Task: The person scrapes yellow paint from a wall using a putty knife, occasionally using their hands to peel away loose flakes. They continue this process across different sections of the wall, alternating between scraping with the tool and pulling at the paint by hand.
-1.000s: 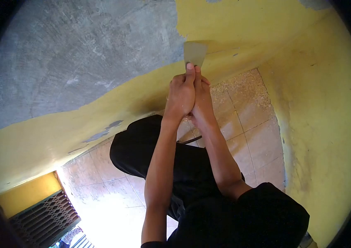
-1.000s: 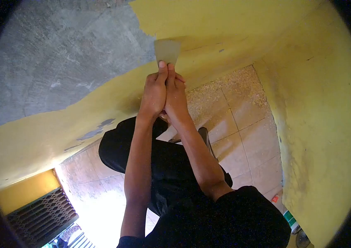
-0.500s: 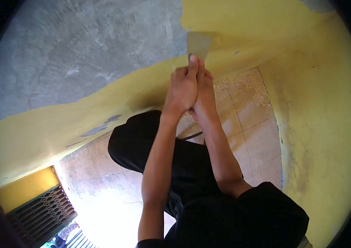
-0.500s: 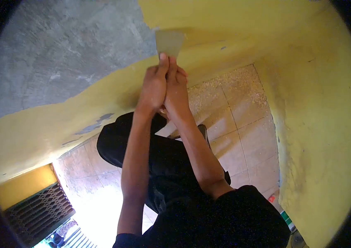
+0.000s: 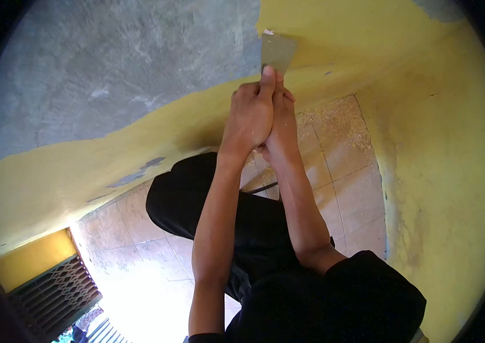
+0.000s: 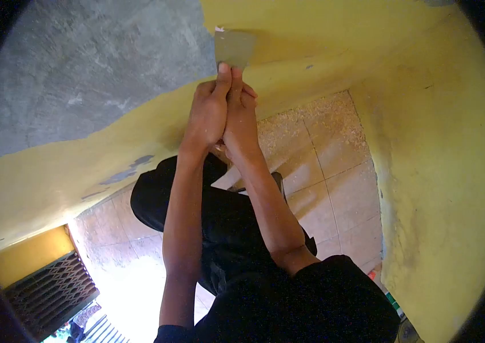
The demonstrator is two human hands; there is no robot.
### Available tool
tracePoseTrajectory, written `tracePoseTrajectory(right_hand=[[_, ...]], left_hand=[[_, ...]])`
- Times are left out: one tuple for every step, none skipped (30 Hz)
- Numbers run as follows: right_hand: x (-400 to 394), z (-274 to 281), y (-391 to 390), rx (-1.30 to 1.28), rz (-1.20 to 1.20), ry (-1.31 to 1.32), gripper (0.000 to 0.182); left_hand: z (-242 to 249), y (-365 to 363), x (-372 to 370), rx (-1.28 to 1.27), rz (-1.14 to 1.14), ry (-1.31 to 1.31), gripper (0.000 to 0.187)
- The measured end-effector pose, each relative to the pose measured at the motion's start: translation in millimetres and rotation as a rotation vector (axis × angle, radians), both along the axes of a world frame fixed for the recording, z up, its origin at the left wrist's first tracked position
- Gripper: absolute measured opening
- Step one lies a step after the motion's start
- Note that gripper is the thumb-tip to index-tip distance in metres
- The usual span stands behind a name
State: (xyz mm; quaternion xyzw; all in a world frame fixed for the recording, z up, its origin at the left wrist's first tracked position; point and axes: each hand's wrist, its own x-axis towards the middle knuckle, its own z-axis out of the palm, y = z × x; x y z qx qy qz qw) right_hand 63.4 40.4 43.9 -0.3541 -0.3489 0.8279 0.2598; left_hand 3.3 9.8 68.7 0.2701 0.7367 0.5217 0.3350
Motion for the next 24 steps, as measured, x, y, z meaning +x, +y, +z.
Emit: tracePoseTrajectory(right_hand=[[0, -1, -3, 0.033, -0.036, 0.002, 0.051], [-1, -1, -4, 0.073, -0.074, 0.011, 0.051], [-1, -6, -5, 0.079, -0.076, 0.016, 0.051], [-1, -14, -6, 0.141, -0.105, 0.004, 0.057], [-2, -21, -3, 0.206, -0.135, -0.005, 0.065], [-5, -13, 1, 0.211, -0.139, -0.001, 0.065], [-5, -8, 3, 0.192, -0.139, 0.005, 0.064], [-4, -3, 4, 0.17, -0.133, 0.005, 0.064], [0, 0, 5, 0.164, -0.127, -0.008, 0.064], [5, 5, 6, 0.129, -0.048, -0.054, 0.064], [6, 9, 7, 0.102, 0.031, -0.088, 0.064], [6, 12, 7, 0.11, 0.03, -0.076, 0.064], [8, 13, 3, 0.123, 0.017, -0.09, 0.063], [8, 11, 2, 0.136, 0.003, -0.107, 0.062], [2, 7, 2, 0.141, 0.0, -0.102, 0.062], [-6, 1, 1, 0.231, -0.106, -0.066, 0.062], [-10, -6, 1, 0.321, -0.206, -0.036, 0.062], [-7, -4, 2, 0.317, -0.198, -0.053, 0.062], [-3, 6, 3, 0.255, -0.143, -0.039, 0.062], [0, 13, 3, 0.195, -0.091, -0.016, 0.062], [4, 9, 3, 0.199, -0.089, -0.008, 0.062], [9, -1, 3, 0.16, -0.027, -0.071, 0.062], [9, -4, 6, 0.121, 0.033, -0.135, 0.063], [4, -1, 6, 0.128, 0.031, -0.127, 0.063]], left_hand=[[1, -2, 1, -0.003, -0.012, -0.017, 0.075], [4, -3, 1, 0.0, -0.026, -0.026, 0.075], [-1, -4, 3, 0.005, -0.029, -0.021, 0.075], [-8, -3, 7, -0.008, -0.004, -0.041, 0.075], [-14, -1, 6, -0.018, 0.021, -0.059, 0.075], [-9, 3, 4, -0.013, 0.017, -0.055, 0.075], [-7, 6, 1, 0.029, -0.009, -0.047, 0.074], [-6, 6, 0, 0.067, -0.028, -0.045, 0.074], [-3, 5, 1, 0.06, -0.023, -0.058, 0.074], [3, 2, 2, 0.034, -0.025, -0.052, 0.074], [9, 2, 1, 0.016, -0.027, -0.034, 0.073], [5, 1, 1, 0.023, -0.027, -0.021, 0.073], [-5, 0, 5, 0.014, -0.013, -0.009, 0.073], [-15, 0, 5, 0.006, 0.002, 0.001, 0.073], [-10, 2, 3, 0.011, 0.0, 0.005, 0.073], [-3, 2, 4, 0.021, -0.003, 0.032, 0.073], [3, 1, 6, 0.029, -0.001, 0.052, 0.073], [9, 1, 6, 0.023, 0.004, 0.035, 0.073], [19, 1, 5, 0.018, -0.001, -0.046, 0.073], [25, 1, 5, 0.016, -0.006, -0.118, 0.072], [14, -1, 6, 0.02, -0.004, -0.111, 0.072], [-6, -1, 8, 0.027, -0.001, -0.059, 0.073], [-15, 1, 7, 0.034, 0.0, -0.008, 0.074], [-9, 3, 5, 0.04, -0.001, 0.001, 0.074]])
